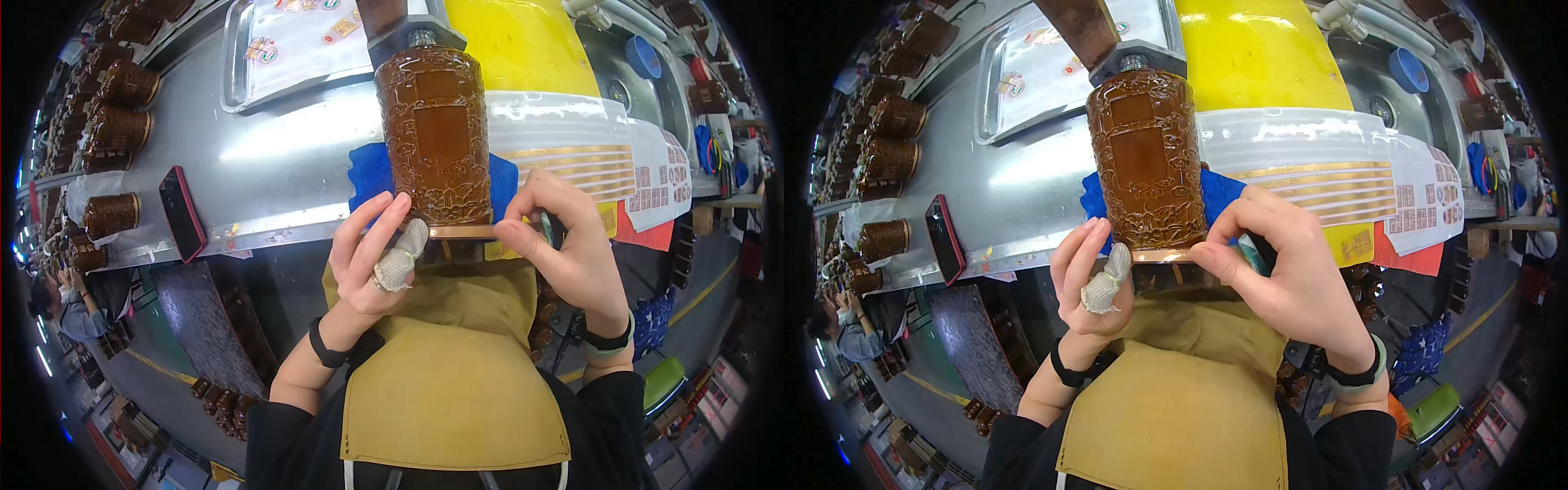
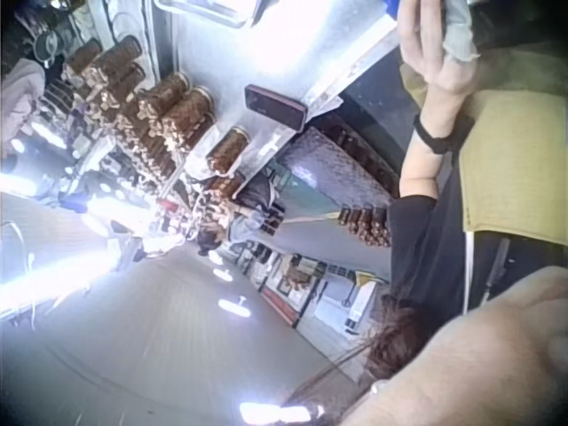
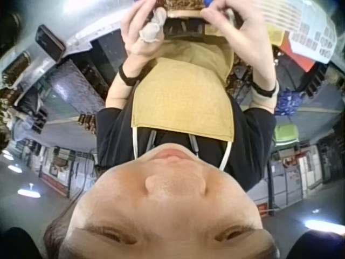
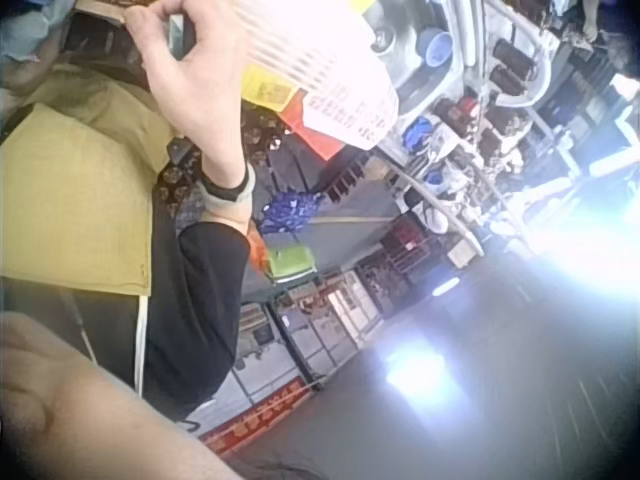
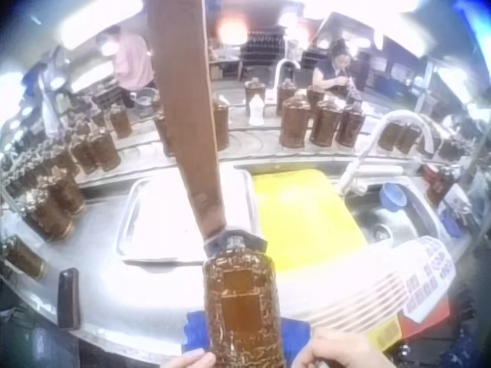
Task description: Applying stickers and labels to liquor bottles and cleaning the surface with a scraper and cloth in a factory setting.
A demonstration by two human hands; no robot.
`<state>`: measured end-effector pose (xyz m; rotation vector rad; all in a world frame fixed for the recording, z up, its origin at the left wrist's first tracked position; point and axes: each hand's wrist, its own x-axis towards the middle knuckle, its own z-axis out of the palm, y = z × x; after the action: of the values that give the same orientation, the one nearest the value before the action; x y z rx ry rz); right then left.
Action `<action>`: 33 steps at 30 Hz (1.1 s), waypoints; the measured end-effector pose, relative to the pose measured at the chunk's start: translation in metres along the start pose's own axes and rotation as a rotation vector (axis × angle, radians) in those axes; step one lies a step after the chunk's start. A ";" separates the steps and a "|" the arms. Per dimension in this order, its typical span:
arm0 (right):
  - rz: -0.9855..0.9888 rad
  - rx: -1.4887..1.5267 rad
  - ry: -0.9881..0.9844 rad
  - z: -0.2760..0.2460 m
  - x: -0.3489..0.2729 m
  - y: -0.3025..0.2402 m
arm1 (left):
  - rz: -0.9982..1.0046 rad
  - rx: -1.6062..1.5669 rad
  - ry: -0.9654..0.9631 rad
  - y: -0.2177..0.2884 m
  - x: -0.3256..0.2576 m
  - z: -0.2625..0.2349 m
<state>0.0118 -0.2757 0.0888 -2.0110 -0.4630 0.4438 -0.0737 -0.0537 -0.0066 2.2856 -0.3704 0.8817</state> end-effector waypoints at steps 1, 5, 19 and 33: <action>0.002 -0.001 0.000 -0.001 0.000 -0.001 | -0.001 -0.002 0.000 0.000 0.001 0.000; -0.054 0.013 -0.016 0.000 0.000 -0.010 | 0.003 -0.071 0.091 -0.003 0.000 0.012; -0.138 0.116 -0.026 0.013 0.009 -0.029 | -0.312 -0.247 0.157 0.001 -0.012 0.010; -0.231 0.085 -0.011 0.019 0.019 -0.035 | -0.208 -0.126 0.169 0.001 -0.010 0.011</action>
<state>0.0143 -0.2369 0.1094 -1.8481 -0.6644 0.3253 -0.0756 -0.0616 -0.0191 2.0729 -0.1078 0.9098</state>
